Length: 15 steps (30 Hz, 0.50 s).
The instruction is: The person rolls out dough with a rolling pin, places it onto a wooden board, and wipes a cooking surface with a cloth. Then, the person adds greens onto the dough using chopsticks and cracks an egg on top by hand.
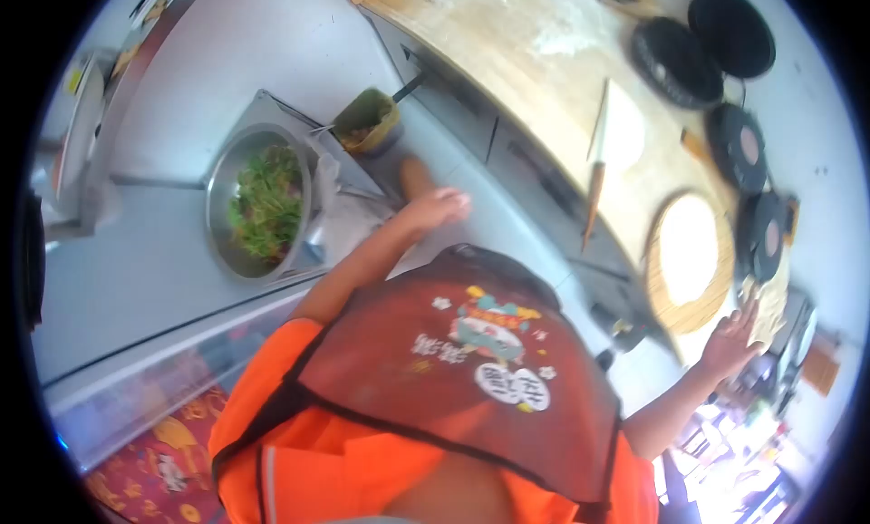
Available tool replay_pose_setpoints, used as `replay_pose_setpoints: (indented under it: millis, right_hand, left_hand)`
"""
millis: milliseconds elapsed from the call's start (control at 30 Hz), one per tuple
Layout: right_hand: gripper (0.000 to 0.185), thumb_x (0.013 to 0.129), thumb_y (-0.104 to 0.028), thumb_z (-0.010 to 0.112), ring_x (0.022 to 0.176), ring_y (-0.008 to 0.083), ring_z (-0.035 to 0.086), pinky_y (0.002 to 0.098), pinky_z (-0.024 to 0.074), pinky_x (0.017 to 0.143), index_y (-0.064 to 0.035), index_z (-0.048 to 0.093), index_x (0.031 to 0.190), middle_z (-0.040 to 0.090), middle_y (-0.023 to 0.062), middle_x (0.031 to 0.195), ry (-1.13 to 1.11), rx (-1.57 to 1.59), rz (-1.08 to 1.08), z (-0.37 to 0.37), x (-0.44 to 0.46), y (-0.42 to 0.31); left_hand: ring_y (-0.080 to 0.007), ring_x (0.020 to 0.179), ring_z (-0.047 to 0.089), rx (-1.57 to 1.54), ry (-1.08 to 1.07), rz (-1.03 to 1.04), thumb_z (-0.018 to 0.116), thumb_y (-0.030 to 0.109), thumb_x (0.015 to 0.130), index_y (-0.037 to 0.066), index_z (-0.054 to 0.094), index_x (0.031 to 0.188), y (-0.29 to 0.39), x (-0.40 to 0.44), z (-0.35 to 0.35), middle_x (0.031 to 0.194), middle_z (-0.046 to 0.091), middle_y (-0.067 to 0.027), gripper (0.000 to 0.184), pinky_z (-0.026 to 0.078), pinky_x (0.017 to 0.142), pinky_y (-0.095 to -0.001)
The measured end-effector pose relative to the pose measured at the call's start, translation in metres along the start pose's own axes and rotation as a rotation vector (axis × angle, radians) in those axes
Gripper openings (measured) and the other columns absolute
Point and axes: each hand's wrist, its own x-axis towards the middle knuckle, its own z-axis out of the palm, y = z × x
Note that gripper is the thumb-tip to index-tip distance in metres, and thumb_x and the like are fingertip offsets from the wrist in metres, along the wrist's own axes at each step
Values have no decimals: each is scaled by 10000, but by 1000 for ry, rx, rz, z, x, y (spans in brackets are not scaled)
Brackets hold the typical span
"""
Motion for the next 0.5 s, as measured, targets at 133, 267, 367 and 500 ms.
replay_pose_setpoints:
  millis: [133,267,367,500]
  right_hand:
    - [747,1035,-587,328,954,230,628,318,537,769,-69,262,1569,360,170,1585,102,158,-314,-31,-136,-49]
    - [733,1028,-639,291,796,234,627,309,529,657,-141,310,1565,356,151,1592,251,283,-276,6,-122,-2]
    - [749,1019,-673,246,756,233,612,296,528,642,-184,239,1586,320,184,1602,302,371,-299,-2,-170,10]
    - [767,1013,-688,249,784,234,601,305,528,699,-186,200,1591,326,212,1581,311,377,-403,-40,-166,-15]
  left_hand:
    - [-215,1105,658,-171,-276,-94,632,362,983,15,566,1318,-8,135,95,1185,676,-119,487,520,938,-324]
    - [-288,1133,625,-231,-417,-290,580,318,1009,28,542,1317,-53,150,73,1248,642,-157,425,492,955,-429]
    - [-298,1168,600,-177,-505,-376,567,347,1021,42,546,1303,-46,135,119,1281,621,-152,417,479,960,-454]
    - [-309,1242,552,-305,-496,-440,599,373,1008,41,537,1287,-37,184,203,1352,575,-159,438,454,1014,-454]
